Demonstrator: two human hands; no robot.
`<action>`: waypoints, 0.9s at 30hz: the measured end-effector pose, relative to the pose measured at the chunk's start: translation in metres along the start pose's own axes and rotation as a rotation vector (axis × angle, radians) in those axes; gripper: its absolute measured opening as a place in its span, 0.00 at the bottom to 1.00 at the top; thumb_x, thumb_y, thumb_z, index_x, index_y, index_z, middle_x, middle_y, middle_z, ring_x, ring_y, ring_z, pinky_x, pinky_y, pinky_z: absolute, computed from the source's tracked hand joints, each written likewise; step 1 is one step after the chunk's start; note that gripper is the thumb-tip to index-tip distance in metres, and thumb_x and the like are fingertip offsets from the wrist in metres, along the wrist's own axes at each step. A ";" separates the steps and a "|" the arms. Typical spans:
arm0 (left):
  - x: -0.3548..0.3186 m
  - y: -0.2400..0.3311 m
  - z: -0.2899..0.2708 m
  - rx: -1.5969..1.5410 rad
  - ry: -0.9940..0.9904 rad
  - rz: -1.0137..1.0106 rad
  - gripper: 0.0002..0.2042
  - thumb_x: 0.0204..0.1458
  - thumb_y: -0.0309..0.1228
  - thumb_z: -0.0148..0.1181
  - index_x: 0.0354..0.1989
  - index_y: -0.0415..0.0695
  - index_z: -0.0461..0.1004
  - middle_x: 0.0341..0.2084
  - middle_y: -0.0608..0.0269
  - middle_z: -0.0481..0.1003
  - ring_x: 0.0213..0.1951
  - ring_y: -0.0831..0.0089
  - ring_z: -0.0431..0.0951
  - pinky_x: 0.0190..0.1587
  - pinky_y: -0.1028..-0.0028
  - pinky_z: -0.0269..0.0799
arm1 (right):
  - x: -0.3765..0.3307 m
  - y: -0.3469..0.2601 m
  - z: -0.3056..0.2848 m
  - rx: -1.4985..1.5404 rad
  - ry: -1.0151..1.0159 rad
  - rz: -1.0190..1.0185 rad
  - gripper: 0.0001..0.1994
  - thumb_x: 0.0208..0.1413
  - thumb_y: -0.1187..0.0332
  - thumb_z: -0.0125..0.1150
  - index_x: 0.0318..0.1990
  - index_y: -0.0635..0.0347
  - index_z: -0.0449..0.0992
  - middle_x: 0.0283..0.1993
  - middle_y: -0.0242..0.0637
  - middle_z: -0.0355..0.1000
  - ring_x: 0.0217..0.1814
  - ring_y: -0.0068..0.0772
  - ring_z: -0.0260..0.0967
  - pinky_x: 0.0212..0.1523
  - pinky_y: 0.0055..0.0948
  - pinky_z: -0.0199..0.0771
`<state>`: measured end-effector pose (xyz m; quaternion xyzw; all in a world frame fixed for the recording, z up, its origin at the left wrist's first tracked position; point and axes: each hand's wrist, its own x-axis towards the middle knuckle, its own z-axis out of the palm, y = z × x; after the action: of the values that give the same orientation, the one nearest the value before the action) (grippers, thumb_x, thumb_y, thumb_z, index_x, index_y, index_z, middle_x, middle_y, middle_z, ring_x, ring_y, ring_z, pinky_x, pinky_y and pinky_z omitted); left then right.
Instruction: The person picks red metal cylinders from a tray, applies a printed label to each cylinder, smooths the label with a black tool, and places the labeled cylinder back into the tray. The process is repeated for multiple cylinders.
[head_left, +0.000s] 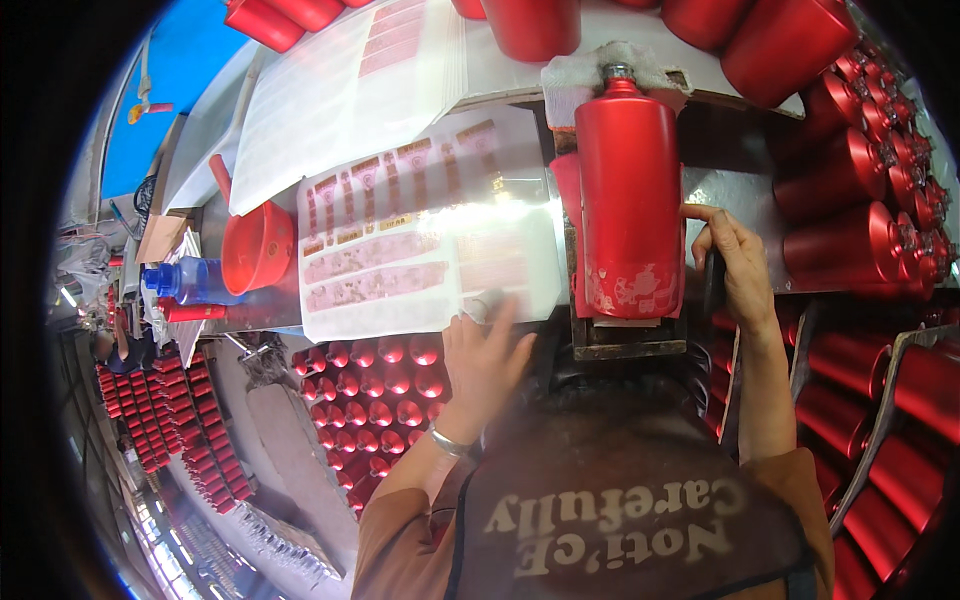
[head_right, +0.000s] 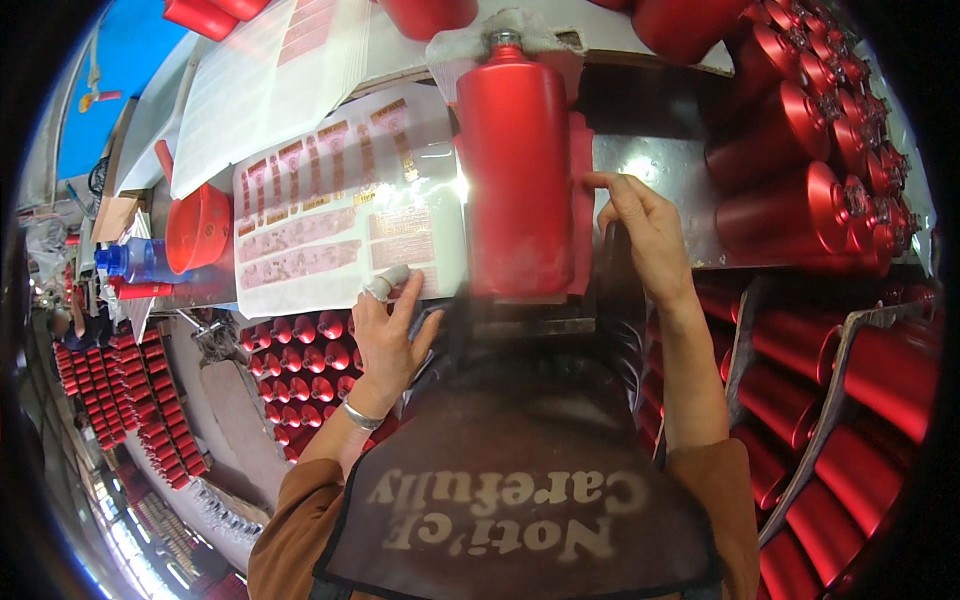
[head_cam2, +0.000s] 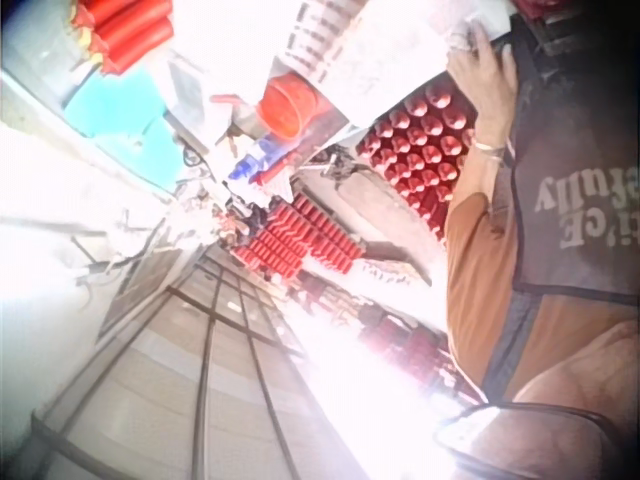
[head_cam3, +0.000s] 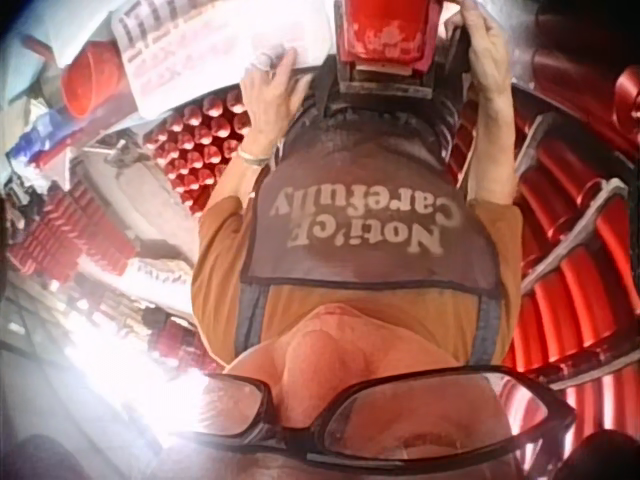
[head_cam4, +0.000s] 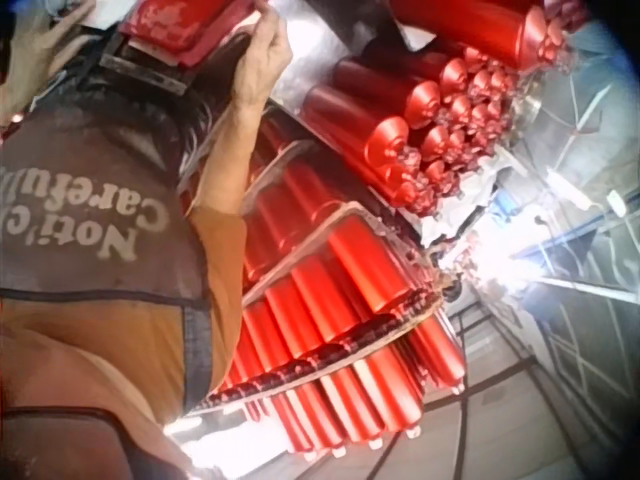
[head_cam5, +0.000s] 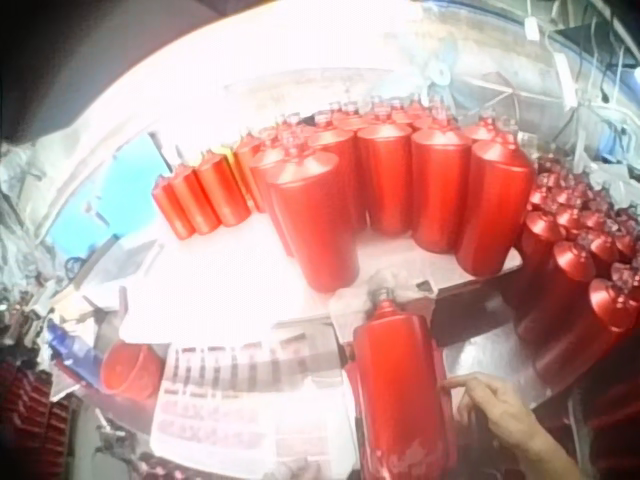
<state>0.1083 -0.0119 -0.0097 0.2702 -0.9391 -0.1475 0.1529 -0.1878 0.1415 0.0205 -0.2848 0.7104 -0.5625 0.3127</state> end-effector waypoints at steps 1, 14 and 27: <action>-0.005 -0.001 0.003 0.079 -0.022 -0.003 0.30 0.45 0.32 0.74 0.60 0.49 0.75 0.52 0.54 0.73 0.44 0.57 0.72 0.51 0.61 0.65 | -0.001 0.001 0.000 0.023 0.006 0.029 0.26 0.74 0.51 0.42 0.55 0.69 0.76 0.22 0.23 0.64 0.25 0.11 0.58 0.29 0.15 0.57; -0.017 -0.005 0.016 -0.006 0.280 0.001 0.15 0.49 0.21 0.68 0.46 0.46 0.82 0.41 0.58 0.80 0.43 0.61 0.78 0.50 0.66 0.67 | -0.003 0.008 -0.006 0.125 0.060 0.055 0.22 0.73 0.54 0.46 0.51 0.66 0.78 0.23 0.23 0.66 0.27 0.12 0.60 0.33 0.16 0.60; 0.116 0.034 -0.026 -1.206 0.273 -0.354 0.11 0.62 0.26 0.60 0.50 0.37 0.81 0.47 0.58 0.81 0.45 0.76 0.79 0.51 0.73 0.73 | -0.007 0.016 -0.014 0.269 0.063 0.035 0.20 0.72 0.57 0.48 0.51 0.66 0.78 0.23 0.23 0.66 0.23 0.10 0.58 0.26 0.14 0.56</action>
<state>0.0085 -0.0537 0.0499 0.3039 -0.6047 -0.6369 0.3692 -0.1943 0.1588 0.0085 -0.2102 0.6428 -0.6559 0.3353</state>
